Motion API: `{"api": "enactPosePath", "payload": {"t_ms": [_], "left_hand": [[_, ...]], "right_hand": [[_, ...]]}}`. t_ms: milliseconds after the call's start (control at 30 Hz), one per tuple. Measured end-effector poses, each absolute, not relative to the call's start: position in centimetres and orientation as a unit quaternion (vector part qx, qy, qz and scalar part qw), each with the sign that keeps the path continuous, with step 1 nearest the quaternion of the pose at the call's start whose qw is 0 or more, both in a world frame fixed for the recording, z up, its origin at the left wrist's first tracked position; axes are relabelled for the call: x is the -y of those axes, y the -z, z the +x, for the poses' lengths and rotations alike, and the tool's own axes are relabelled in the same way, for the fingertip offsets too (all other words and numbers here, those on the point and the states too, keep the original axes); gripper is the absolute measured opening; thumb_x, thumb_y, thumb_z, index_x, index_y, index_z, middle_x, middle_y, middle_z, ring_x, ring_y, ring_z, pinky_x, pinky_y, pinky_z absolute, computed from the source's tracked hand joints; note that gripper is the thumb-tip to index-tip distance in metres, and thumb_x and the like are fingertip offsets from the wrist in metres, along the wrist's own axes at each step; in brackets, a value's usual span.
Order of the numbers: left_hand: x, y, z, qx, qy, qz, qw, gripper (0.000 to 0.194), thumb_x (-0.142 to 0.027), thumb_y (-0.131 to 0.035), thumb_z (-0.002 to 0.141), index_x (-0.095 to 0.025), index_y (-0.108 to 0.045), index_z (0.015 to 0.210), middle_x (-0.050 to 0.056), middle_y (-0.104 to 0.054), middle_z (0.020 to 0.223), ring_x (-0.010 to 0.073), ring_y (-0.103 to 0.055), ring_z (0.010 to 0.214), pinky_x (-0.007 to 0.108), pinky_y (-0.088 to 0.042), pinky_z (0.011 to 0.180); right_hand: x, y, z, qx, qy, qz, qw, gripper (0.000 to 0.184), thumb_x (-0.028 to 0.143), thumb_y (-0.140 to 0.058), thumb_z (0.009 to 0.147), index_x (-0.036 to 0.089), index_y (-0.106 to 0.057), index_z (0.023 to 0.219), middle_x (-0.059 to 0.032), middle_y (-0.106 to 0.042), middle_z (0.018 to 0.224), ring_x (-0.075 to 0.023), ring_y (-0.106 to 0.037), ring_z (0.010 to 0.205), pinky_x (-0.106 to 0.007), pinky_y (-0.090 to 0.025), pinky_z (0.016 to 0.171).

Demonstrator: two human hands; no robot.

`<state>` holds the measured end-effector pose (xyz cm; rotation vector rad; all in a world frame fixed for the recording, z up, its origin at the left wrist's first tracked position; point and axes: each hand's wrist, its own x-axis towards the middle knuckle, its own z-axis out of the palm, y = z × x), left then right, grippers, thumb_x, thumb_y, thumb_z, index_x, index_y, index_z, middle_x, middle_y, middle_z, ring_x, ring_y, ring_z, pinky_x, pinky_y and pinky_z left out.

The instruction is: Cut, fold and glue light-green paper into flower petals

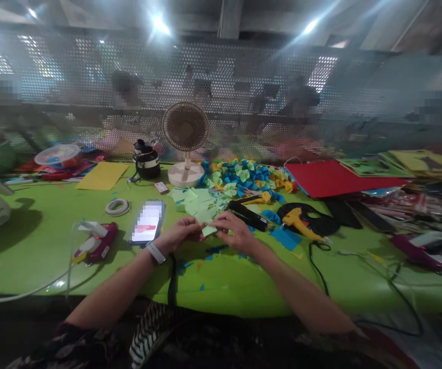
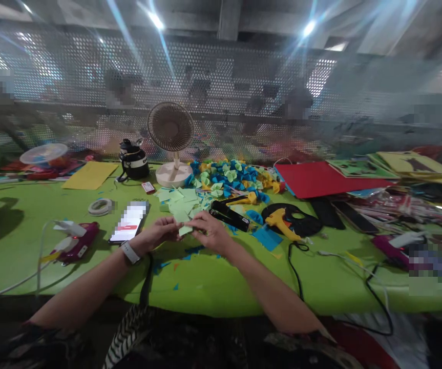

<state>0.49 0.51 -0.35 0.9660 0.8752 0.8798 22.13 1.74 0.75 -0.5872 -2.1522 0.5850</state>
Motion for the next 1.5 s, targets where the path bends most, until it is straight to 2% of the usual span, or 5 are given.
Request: {"api": "enactPosePath", "payload": {"t_ms": [233, 400, 600, 767, 1500], "left_hand": [[-0.1, 0.0, 1.0, -0.388, -0.442, 0.451, 0.671, 0.040, -0.040, -0.084, 0.059, -0.012, -0.055, 0.061, -0.005, -0.057, 0.055, 0.0051, -0.055, 0.049, 0.020, -0.052, 0.059], [0.1, 0.1, 1.1, -0.398, -0.432, 0.463, 0.664, 0.043, -0.042, -0.087, 0.052, -0.011, -0.060, 0.065, 0.000, -0.066, 0.063, 0.0109, -0.065, 0.059, 0.023, -0.054, 0.063], [0.1, 0.2, 1.0, -0.388, -0.399, 0.507, 0.658, 0.040, -0.043, -0.084, 0.059, -0.011, -0.068, 0.077, 0.006, -0.073, 0.074, 0.0158, -0.069, 0.070, 0.027, -0.055, 0.071], [0.4, 0.0, 0.8, -0.363, -0.379, 0.534, 0.663, 0.035, -0.041, -0.079, 0.066, -0.012, -0.070, 0.084, 0.007, -0.074, 0.082, 0.0185, -0.070, 0.081, 0.029, -0.055, 0.077], [0.4, 0.4, 0.9, -0.355, -0.356, 0.552, 0.665, 0.038, -0.044, -0.074, 0.072, -0.012, -0.070, 0.092, 0.010, -0.075, 0.091, 0.0202, -0.070, 0.088, 0.033, -0.055, 0.083]], "right_hand": [[-1.2, -0.4, 21.5, 0.855, -0.193, -0.213, 0.433, 0.016, 0.025, -0.061, 0.088, 0.027, -0.072, 0.099, -0.0049, -0.053, 0.093, -0.0165, -0.056, 0.085, -0.030, -0.050, 0.074], [-0.8, -0.4, 21.1, 0.832, -0.187, -0.253, 0.458, 0.009, 0.028, -0.064, 0.086, 0.022, -0.071, 0.087, -0.0050, -0.052, 0.089, -0.0178, -0.055, 0.086, -0.031, -0.049, 0.073], [-0.7, 0.0, 20.6, 0.781, -0.262, -0.329, 0.461, 0.022, 0.040, -0.065, 0.084, 0.019, -0.065, 0.077, -0.0081, -0.057, 0.099, -0.0177, -0.057, 0.086, -0.027, -0.049, 0.065], [-0.9, 0.3, 20.3, 0.743, -0.331, -0.386, 0.436, 0.029, 0.046, -0.063, 0.083, 0.019, -0.059, 0.076, -0.0006, -0.058, 0.070, -0.0135, -0.053, 0.063, -0.026, -0.045, 0.059], [-0.5, -0.1, 20.3, 0.758, -0.272, -0.415, 0.423, 0.036, 0.052, -0.060, 0.084, 0.020, -0.055, 0.068, 0.0015, -0.052, 0.061, -0.0130, -0.046, 0.057, -0.025, -0.035, 0.053]]}}
